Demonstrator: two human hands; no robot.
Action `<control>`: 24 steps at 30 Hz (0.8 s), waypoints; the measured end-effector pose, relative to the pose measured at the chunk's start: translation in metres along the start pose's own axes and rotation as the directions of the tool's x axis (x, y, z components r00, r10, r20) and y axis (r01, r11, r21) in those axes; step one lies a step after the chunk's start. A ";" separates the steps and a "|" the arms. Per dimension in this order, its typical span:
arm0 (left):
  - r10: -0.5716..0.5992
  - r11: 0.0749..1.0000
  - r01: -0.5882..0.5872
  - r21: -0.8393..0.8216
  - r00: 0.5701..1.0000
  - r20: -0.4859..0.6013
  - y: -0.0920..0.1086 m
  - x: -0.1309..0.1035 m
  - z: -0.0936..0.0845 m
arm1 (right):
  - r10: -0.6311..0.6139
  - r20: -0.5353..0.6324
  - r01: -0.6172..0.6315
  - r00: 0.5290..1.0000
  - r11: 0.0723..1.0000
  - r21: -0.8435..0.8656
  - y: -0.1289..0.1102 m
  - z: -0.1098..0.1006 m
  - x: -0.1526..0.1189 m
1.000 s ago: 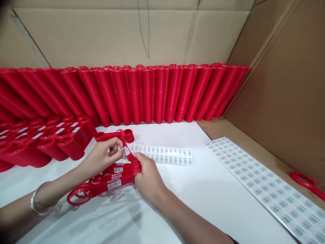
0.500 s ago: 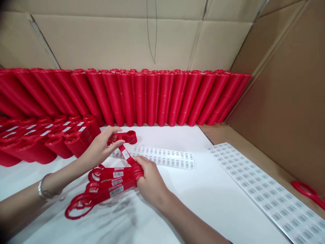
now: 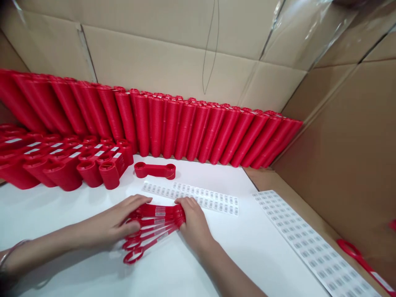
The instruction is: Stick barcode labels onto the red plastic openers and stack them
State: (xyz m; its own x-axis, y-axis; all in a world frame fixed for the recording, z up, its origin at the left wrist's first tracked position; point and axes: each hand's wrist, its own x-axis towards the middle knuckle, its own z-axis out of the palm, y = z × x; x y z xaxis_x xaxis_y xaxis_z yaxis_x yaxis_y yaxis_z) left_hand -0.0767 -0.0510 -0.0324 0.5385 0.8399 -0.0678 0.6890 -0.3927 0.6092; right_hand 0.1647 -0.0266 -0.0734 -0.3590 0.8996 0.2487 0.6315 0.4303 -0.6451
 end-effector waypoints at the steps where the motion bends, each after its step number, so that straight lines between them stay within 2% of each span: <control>1: 0.003 1.000 -0.003 0.003 1.000 0.005 0.000 -0.004 0.005 | 0.019 -0.020 -0.020 1.000 0.999 -0.031 0.000 0.002 0.000; 4: -0.004 1.000 0.005 0.031 0.999 -0.046 -0.002 -0.012 0.020 | 0.073 -0.052 -0.078 0.996 0.990 -0.119 -0.005 0.007 -0.001; 7: 0.003 0.996 0.006 0.092 0.995 -0.098 -0.005 -0.013 0.028 | 0.063 0.001 -0.062 0.998 0.979 -0.192 -0.013 0.005 -0.006; 10: 0.056 0.991 -0.043 0.127 0.994 -0.099 -0.008 -0.013 0.026 | -0.005 0.160 0.030 0.987 0.988 -0.153 -0.024 -0.008 -0.015; 13: 0.082 0.992 -0.073 0.106 0.993 -0.087 -0.009 -0.014 0.022 | -0.068 0.360 0.113 0.930 0.988 -0.104 -0.039 -0.023 -0.021; 15: 0.091 0.992 -0.084 0.093 0.993 -0.077 -0.009 -0.015 0.022 | -0.075 0.402 0.150 0.913 0.976 -0.157 -0.050 -0.025 -0.019; 19: 0.094 0.993 -0.089 0.082 0.994 -0.058 -0.005 -0.015 0.024 | -0.116 0.392 0.260 0.913 0.904 -0.340 -0.067 -0.006 -0.008; 24: 0.083 0.996 -0.082 0.030 0.995 -0.047 0.000 -0.019 0.018 | -0.159 0.402 0.343 0.902 0.829 -0.442 -0.072 0.013 -0.004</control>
State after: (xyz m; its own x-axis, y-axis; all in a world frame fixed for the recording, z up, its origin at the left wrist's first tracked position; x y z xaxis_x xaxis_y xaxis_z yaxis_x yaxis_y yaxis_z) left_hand -0.0784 -0.0734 -0.0452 0.5705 0.8211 0.0207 0.6569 -0.4712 0.5885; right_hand 0.1117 -0.0620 -0.0376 -0.7001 0.7132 0.0362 0.7042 0.6979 -0.1302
